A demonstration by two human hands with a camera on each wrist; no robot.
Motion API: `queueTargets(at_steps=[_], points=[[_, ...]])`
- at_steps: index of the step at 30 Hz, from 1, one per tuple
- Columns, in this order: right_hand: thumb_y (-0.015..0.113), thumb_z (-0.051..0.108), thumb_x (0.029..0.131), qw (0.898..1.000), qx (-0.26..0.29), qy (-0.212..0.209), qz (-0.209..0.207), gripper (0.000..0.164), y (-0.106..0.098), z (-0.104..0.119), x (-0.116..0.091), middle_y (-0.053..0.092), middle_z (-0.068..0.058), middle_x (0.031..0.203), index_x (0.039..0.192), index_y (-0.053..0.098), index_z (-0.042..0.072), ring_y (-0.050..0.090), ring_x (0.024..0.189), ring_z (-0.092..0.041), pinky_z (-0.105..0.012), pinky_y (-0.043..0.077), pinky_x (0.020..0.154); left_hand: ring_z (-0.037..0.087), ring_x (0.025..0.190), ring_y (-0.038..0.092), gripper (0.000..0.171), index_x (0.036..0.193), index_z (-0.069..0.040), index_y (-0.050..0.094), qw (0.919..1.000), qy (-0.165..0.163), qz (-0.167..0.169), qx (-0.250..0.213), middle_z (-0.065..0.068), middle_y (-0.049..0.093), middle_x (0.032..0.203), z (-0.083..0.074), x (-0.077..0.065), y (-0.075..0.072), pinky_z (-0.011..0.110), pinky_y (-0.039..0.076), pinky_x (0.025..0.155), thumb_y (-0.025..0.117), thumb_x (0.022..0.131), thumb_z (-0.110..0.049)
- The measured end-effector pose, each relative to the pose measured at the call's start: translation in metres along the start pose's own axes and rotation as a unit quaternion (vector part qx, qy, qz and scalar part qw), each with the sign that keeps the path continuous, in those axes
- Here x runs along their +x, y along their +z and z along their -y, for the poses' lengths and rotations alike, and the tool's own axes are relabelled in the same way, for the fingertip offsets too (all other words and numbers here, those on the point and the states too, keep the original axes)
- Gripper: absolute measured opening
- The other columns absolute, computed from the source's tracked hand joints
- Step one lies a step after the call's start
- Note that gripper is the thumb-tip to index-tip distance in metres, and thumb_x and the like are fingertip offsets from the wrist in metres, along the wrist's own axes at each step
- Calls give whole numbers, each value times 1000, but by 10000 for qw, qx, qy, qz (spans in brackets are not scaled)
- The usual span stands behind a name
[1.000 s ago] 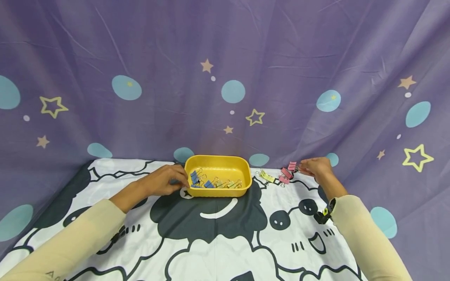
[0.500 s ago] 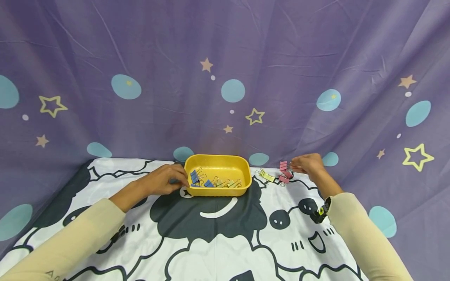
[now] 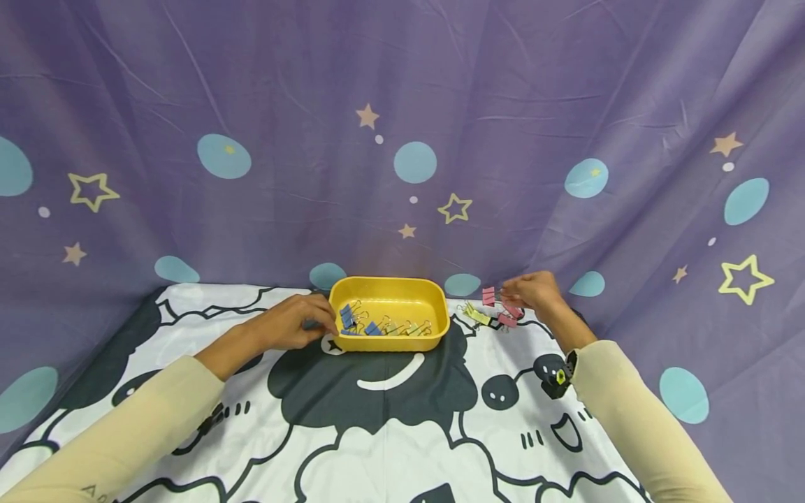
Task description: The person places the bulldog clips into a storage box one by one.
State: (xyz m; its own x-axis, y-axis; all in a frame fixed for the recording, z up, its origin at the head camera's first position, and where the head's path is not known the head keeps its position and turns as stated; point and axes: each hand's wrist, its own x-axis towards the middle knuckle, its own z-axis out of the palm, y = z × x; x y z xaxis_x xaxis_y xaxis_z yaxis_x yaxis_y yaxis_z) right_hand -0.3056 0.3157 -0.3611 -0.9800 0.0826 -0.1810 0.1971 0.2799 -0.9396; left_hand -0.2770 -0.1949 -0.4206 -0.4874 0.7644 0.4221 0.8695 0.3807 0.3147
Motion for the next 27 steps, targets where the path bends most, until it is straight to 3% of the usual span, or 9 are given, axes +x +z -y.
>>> queueTargets(at_steps=[8, 14, 27], points=[[72, -3, 105, 9990, -447, 62, 34, 43, 15, 11, -1, 85, -23, 118, 145, 64, -19, 79, 78, -4, -28, 70, 86, 17, 106, 75, 31, 103, -15, 91, 10000, -75, 50, -8, -2, 84, 109, 0, 1, 0, 44, 65, 94, 85, 87, 11], [70, -4, 106, 9994, -295, 53, 145, 42, 24, 14, -1, 80, -29, 129, 145, 63, -20, 80, 81, -6, -30, 70, 90, 18, 106, 75, 30, 104, -13, 91, 9999, -81, 74, -42, 5, 84, 109, 0, 0, 1, 44, 65, 94, 85, 87, 12], [72, -4, 105, 9994, -249, 49, 217, 41, 43, 24, -1, 75, -31, 139, 144, 67, -16, 83, 93, -13, -38, 66, 104, 18, 104, 75, 30, 102, -14, 91, 10000, 8, 16, 45, 4, 84, 107, 1, 0, 1, 42, 66, 92, 86, 87, 11]])
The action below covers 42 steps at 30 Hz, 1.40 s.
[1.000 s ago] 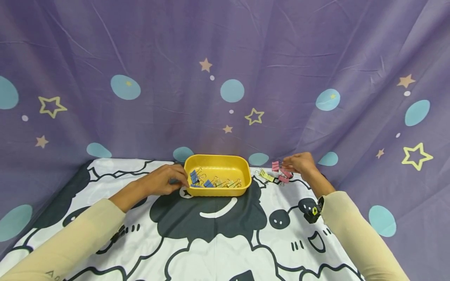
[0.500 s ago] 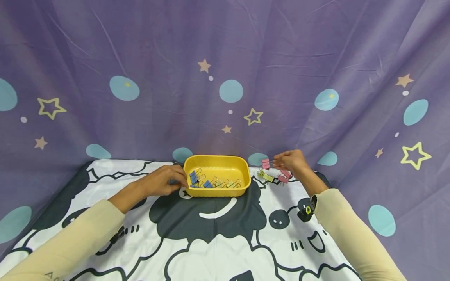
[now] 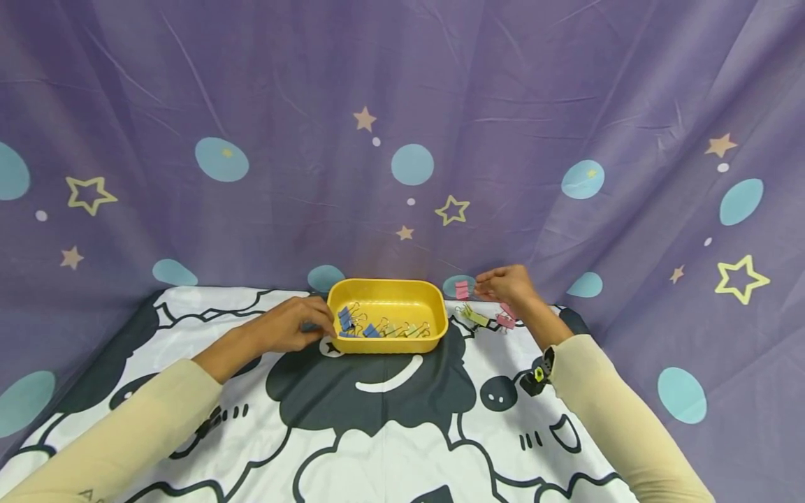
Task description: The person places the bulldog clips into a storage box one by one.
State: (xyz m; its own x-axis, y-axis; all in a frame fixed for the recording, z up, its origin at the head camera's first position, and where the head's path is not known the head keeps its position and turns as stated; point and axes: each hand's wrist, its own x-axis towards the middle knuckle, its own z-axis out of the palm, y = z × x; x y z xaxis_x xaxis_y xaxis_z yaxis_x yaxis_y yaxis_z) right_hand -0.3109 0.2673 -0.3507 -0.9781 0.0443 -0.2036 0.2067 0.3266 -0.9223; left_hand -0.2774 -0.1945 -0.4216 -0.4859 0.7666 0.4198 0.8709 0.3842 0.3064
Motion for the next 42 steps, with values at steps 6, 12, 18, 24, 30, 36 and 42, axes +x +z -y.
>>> queueTargets(at_steps=[6, 12, 18, 24, 30, 36, 42], points=[[73, -4, 105, 9998, 40, -174, -10, 39, 10, 2, 2, 79, -29, 132, 141, 69, -16, 83, 91, -13, -40, 65, 104, 18, 104, 75, 29, 102, -13, 90, 10000, 74, -36, 2, 5, 84, 107, -1, 1, -1, 43, 65, 91, 86, 86, 12], [75, -5, 103, 9995, 86, -288, -20, 37, 20, 4, 5, 82, -27, 126, 138, 71, -16, 81, 87, -11, -41, 66, 104, 18, 103, 75, 30, 101, -12, 90, 9999, 85, -66, 9, 4, 84, 106, -1, 0, -1, 42, 65, 91, 86, 85, 13], [76, -2, 104, 9996, -16, -287, 24, 34, 27, 10, 5, 78, -30, 134, 136, 73, -13, 83, 97, -19, -48, 63, 111, 19, 104, 75, 31, 101, -13, 90, 10000, 61, -29, 9, 5, 84, 107, 0, 0, 0, 43, 65, 93, 86, 85, 13], [76, -2, 104, 9996, 14, -290, 64, 35, 38, 16, 6, 77, -30, 136, 137, 74, -12, 84, 108, -29, -53, 60, 116, 19, 105, 75, 31, 101, -14, 91, 10000, 18, -16, 24, 6, 84, 108, 2, 0, 1, 44, 66, 93, 86, 85, 13], [75, -4, 103, 9993, 63, -324, 162, 35, 47, 20, 6, 77, -31, 136, 136, 73, -14, 84, 98, -23, -53, 61, 114, 19, 105, 75, 31, 101, -14, 91, 10000, 4, -28, 30, 6, 84, 108, 2, -1, 1, 44, 65, 93, 86, 85, 12], [74, -5, 103, 9989, -31, -419, 182, 32, 58, 23, 6, 77, -32, 136, 133, 75, -15, 84, 97, -23, -51, 64, 110, 19, 106, 76, 32, 102, -15, 91, 10000, -62, 18, 15, 5, 84, 109, 2, -1, 0, 45, 66, 94, 86, 86, 12], [75, -3, 103, 9984, -285, -440, 226, 30, 67, 23, 6, 80, -29, 130, 131, 76, -15, 85, 106, -33, -43, 69, 99, 20, 107, 76, 31, 104, -15, 91, 9999, -95, 95, 7, 4, 84, 110, 2, 0, 0, 46, 66, 95, 86, 87, 11]])
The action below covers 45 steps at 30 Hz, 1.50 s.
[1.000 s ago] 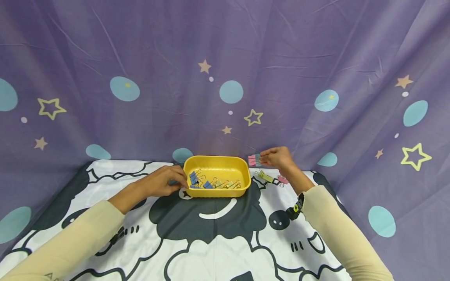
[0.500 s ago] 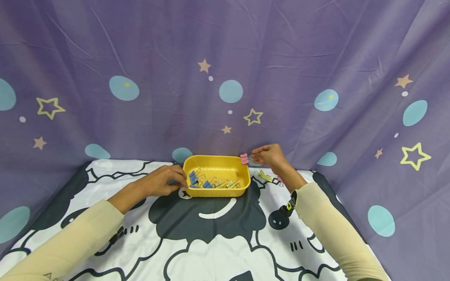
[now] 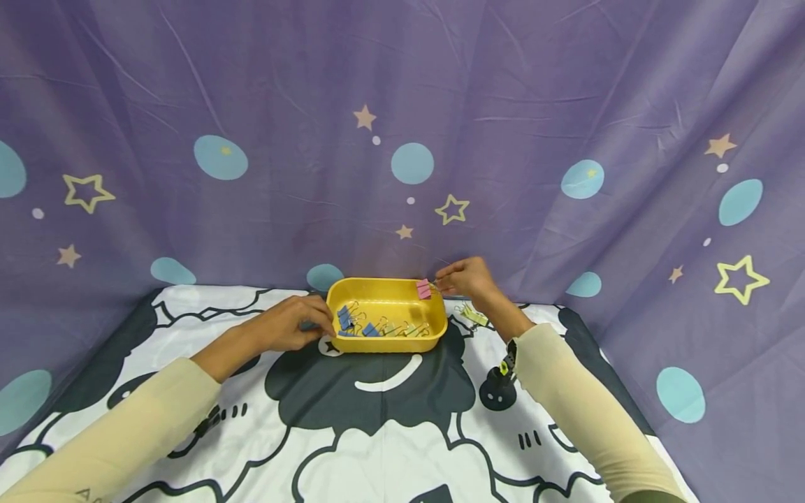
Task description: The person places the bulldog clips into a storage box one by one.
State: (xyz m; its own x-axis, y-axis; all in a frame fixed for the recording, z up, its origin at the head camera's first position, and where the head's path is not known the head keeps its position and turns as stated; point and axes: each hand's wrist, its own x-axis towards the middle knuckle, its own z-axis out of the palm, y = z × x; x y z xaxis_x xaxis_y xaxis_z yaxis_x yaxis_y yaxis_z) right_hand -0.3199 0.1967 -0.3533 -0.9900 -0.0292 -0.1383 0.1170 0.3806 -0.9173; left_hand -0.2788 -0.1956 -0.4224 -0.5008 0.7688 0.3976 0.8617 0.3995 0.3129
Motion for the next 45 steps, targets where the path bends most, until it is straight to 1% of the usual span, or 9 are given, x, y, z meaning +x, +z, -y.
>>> queueTargets(at_steps=[5, 7, 13, 17, 22, 25, 31, 38, 45], points=[[75, -4, 103, 9999, 33, -63, 103, 31, 8, 2, 0, 80, -31, 126, 130, 75, -17, 86, 106, -36, -53, 65, 106, 20, 107, 76, 30, 104, -16, 91, 10000, 22, 37, 36, 3, 84, 109, 0, 0, -1, 45, 66, 94, 86, 88, 10], [75, -5, 102, 9999, 58, -78, 131, 30, 12, 3, 0, 80, -32, 126, 129, 75, -17, 86, 106, -35, -54, 65, 107, 20, 107, 76, 30, 104, -16, 91, 10000, 24, 48, 36, 3, 84, 109, 0, -1, -1, 45, 66, 94, 86, 88, 10], [77, -5, 101, 9999, -16, -95, 138, 25, 25, 9, 0, 81, -31, 126, 124, 79, -14, 85, 107, -35, -48, 68, 102, 20, 107, 76, 31, 105, -15, 91, 10000, 30, 64, -4, 6, 84, 110, 1, -1, -1, 46, 66, 95, 84, 89, 11], [76, -7, 100, 9996, -2, -149, 235, 23, 35, 13, 1, 81, -32, 123, 122, 79, -15, 85, 110, -38, -49, 67, 102, 20, 107, 76, 31, 105, -14, 91, 10000, 39, 43, 4, 3, 84, 110, 1, -1, -3, 47, 65, 95, 84, 88, 11], [74, -11, 99, 9987, -72, -401, 310, 22, 48, 15, 1, 82, -33, 118, 120, 79, -17, 84, 110, -44, -49, 68, 98, 20, 107, 76, 30, 104, -14, 91, 10000, 36, 31, 27, -2, 84, 110, 1, -1, -4, 46, 66, 95, 85, 88, 11], [73, -12, 99, 9979, -160, -528, 334, 21, 55, 14, 1, 82, -32, 113, 118, 79, -18, 83, 109, -47, -51, 69, 97, 20, 107, 76, 30, 105, -14, 91, 10000, 30, 47, 6, 0, 84, 110, 1, -1, -5, 46, 66, 95, 85, 89, 11], [72, -13, 97, 9971, -264, -630, 339, 18, 68, 12, -1, 83, -32, 108, 112, 80, -17, 85, 102, -45, -54, 69, 96, 20, 106, 76, 31, 104, -15, 91, 9999, 140, 1, 9, 5, 84, 109, 2, 1, -3, 45, 66, 94, 85, 88, 10], [75, -13, 96, 9963, -324, -690, 409, 18, 82, 6, 2, 84, -31, 107, 113, 80, -18, 86, 99, -43, -52, 70, 92, 19, 107, 75, 31, 104, -15, 91, 9998, 179, 8, -6, 2, 85, 109, 2, 1, 1, 45, 65, 94, 85, 88, 10], [71, -11, 100, 9963, -447, -617, 389, 16, 102, 5, 8, 83, -32, 104, 111, 82, -16, 86, 97, -43, -44, 72, 84, 18, 105, 75, 30, 102, -15, 90, 9996, 251, -62, 62, 3, 84, 108, 3, 1, 1, 44, 64, 94, 86, 86, 11]])
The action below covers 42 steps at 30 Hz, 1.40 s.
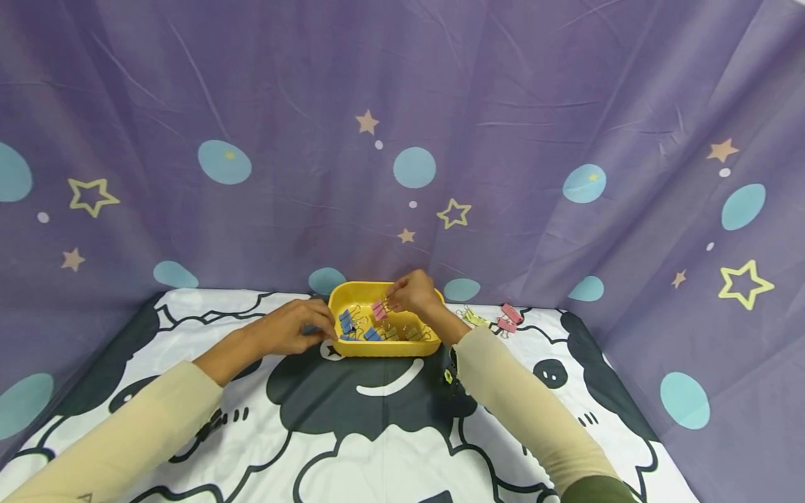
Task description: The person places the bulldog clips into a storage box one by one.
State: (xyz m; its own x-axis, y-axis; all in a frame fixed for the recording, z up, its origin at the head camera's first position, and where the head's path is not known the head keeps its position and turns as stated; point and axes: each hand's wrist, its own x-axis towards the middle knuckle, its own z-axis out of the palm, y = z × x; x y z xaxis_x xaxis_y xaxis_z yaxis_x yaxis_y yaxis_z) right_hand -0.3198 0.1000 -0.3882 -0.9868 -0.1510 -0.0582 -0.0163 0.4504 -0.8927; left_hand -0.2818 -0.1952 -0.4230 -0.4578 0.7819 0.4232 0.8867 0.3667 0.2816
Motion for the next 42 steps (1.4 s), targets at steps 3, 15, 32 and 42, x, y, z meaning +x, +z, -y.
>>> queueTargets(at_steps=[3, 15, 32, 42], points=[[73, -10, 99, 10000, -64, 18, 17, 16, 8, 3, 1, 84, -30, 104, 110, 82, -15, 86, 97, -42, -42, 72, 83, 17, 105, 75, 31, 102, -15, 91, 10000, -10, -17, 5, 1, 84, 108, 0, -1, 0, 44, 64, 94, 86, 86, 11], [79, 0, 92, 9908, -1256, -452, 218, 12, 37, -8, 28, 88, -12, 95, 96, 90, 2, 82, 83, -25, -32, 69, 71, 17, 105, 75, 30, 103, -17, 91, 10000, -43, 74, -31, -2, 84, 108, -1, 1, -1, 43, 64, 93, 85, 89, 9], [91, 17, 85, 9856, -1594, -545, 146, 8, 20, -52, 79, 82, 9, 74, 93, 91, 13, 79, 75, -16, -29, 65, 65, 18, 105, 75, 30, 102, -16, 91, 10000, -33, 36, 16, 1, 84, 107, -3, 1, -2, 45, 65, 93, 85, 87, 10], [93, 17, 85, 9914, -1256, -326, 166, 5, 7, -55, 75, 84, 3, 79, 90, 90, 17, 81, 72, -17, -31, 67, 64, 19, 107, 76, 30, 103, -16, 91, 9999, -125, 90, 38, 1, 84, 109, -4, 1, -2, 46, 65, 95, 85, 88, 9]])
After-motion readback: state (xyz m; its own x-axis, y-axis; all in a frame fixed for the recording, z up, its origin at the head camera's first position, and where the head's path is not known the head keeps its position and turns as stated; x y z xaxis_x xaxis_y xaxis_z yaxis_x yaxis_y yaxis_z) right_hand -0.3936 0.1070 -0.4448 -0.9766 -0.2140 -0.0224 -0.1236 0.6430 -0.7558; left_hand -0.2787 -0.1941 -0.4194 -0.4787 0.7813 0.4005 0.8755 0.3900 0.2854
